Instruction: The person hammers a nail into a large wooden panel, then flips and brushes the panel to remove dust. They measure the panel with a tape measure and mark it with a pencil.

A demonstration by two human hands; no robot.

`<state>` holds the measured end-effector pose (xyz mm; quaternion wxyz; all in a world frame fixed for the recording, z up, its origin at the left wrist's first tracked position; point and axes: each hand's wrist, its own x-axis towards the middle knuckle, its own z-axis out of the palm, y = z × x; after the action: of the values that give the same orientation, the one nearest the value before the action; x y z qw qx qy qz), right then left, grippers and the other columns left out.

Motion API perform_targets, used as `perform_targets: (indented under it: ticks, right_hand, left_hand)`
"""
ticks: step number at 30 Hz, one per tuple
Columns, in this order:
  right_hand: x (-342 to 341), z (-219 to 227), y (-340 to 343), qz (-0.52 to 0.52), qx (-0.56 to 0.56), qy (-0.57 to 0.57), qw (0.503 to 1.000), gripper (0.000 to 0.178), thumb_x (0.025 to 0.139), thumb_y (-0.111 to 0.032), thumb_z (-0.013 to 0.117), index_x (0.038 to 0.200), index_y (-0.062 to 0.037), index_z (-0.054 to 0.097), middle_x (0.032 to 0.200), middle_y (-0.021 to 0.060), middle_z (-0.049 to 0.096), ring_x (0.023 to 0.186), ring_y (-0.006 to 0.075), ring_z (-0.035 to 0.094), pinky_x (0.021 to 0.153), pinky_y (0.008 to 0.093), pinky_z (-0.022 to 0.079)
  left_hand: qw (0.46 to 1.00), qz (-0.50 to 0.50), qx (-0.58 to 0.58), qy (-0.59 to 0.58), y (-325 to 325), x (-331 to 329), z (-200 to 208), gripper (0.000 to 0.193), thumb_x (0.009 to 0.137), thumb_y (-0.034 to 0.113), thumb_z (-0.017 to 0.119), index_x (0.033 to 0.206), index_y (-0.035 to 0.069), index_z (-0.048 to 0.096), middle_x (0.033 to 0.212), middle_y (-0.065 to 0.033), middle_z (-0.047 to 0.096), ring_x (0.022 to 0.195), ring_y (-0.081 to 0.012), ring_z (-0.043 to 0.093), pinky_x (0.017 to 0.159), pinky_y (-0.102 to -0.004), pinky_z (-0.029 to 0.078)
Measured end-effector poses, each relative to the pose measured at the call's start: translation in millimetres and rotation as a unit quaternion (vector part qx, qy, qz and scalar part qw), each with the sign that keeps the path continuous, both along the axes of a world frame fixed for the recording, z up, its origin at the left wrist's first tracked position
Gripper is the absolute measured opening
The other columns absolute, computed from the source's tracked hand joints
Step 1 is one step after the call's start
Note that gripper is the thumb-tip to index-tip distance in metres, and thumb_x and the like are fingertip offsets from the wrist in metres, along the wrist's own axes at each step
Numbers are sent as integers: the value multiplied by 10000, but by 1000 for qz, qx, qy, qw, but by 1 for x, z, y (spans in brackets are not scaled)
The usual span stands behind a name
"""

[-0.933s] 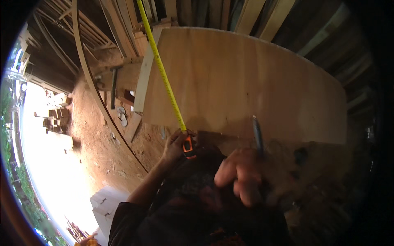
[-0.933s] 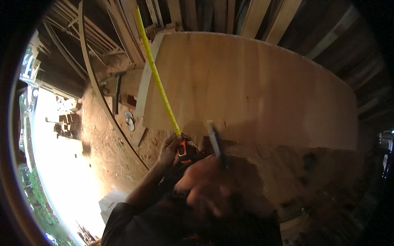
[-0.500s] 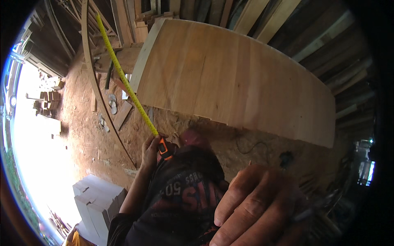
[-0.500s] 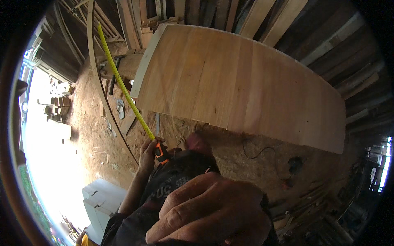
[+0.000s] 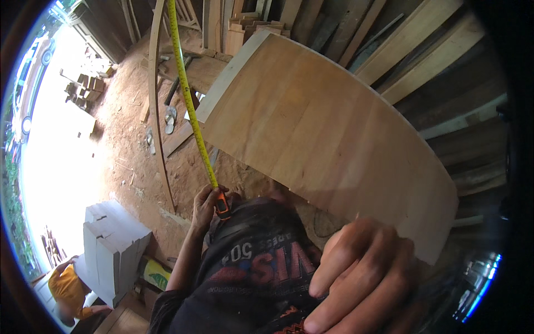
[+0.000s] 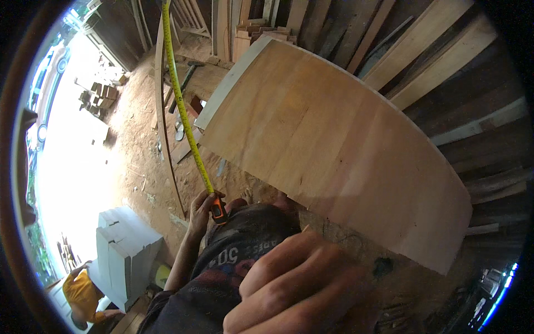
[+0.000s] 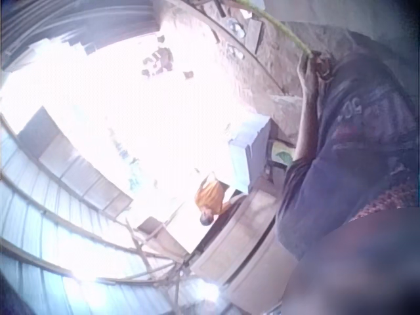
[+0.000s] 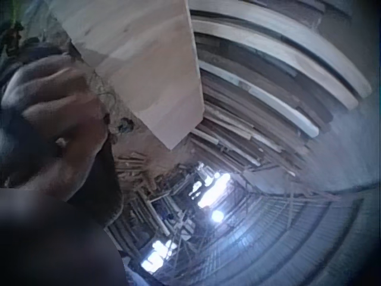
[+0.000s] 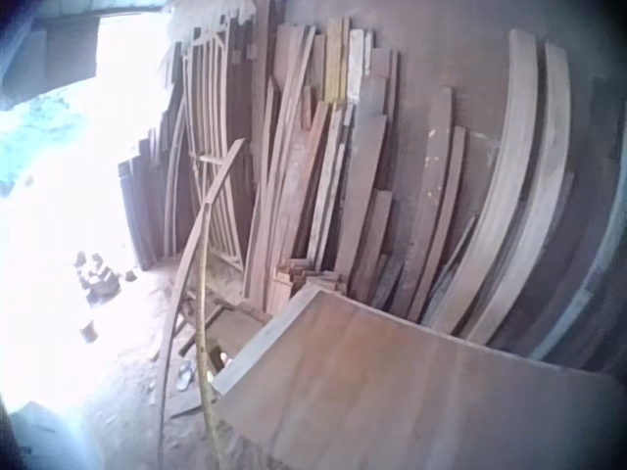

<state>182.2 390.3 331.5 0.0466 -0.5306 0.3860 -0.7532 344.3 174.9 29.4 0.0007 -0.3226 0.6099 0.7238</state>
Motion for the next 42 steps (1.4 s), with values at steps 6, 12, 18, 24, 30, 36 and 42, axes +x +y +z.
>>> perform_targets:
  ticks: [6,12,18,24,30,36,42]
  right_hand:
    - [-43,-23,-4,-77,-136,17,988,151,937,-249,742,1063,-224,662,940,1,714,721,92,655,543,211,451]
    - [-94,-54,11,-89,-178,-86,976,248,985,-224,662,1182,-106,570,938,100,659,657,167,591,529,258,480]
    - [-158,-195,63,-331,284,-236,868,189,1044,-115,545,1198,-18,596,1017,147,683,759,169,621,586,272,469]
    - [-135,-326,109,-373,585,-116,710,279,1032,-198,596,1242,-17,618,1191,166,667,1069,273,654,889,350,534]
    - [-92,-339,103,-402,638,-20,656,387,978,-197,643,1320,-36,566,1297,198,621,1187,370,599,945,437,502]
    - [-100,-329,90,-418,648,-14,637,378,947,-189,679,1276,-23,595,1211,200,653,1089,361,632,854,451,514]
    - [-115,-334,77,-440,631,44,637,362,941,-196,654,1237,4,595,1145,230,655,1087,421,628,926,480,501]
  left_hand:
    - [999,28,24,-35,19,-22,7,295,1067,243,528,1044,3,697,898,-69,713,804,-139,677,733,-281,531]
    - [991,30,35,-129,34,-19,21,359,1043,333,560,993,10,708,871,-72,715,743,-143,674,682,-289,534]
    - [969,-102,17,-224,40,-9,22,293,1018,318,590,1003,49,704,862,-24,675,791,-128,639,688,-293,527]
    - [954,-182,42,-232,16,-36,0,306,1000,320,596,1048,39,707,833,-51,677,760,-145,650,683,-317,545]
    - [955,-228,37,-187,-25,-65,-20,276,996,265,600,1048,16,709,832,-42,681,759,-137,638,688,-306,534]
    - [960,-227,3,-166,-58,-94,-29,263,972,238,599,1030,12,722,848,-55,706,773,-137,647,717,-308,534]
    - [955,-252,-26,-154,-87,-136,-47,306,952,281,607,1031,16,739,919,-131,739,872,-215,699,815,-369,544]
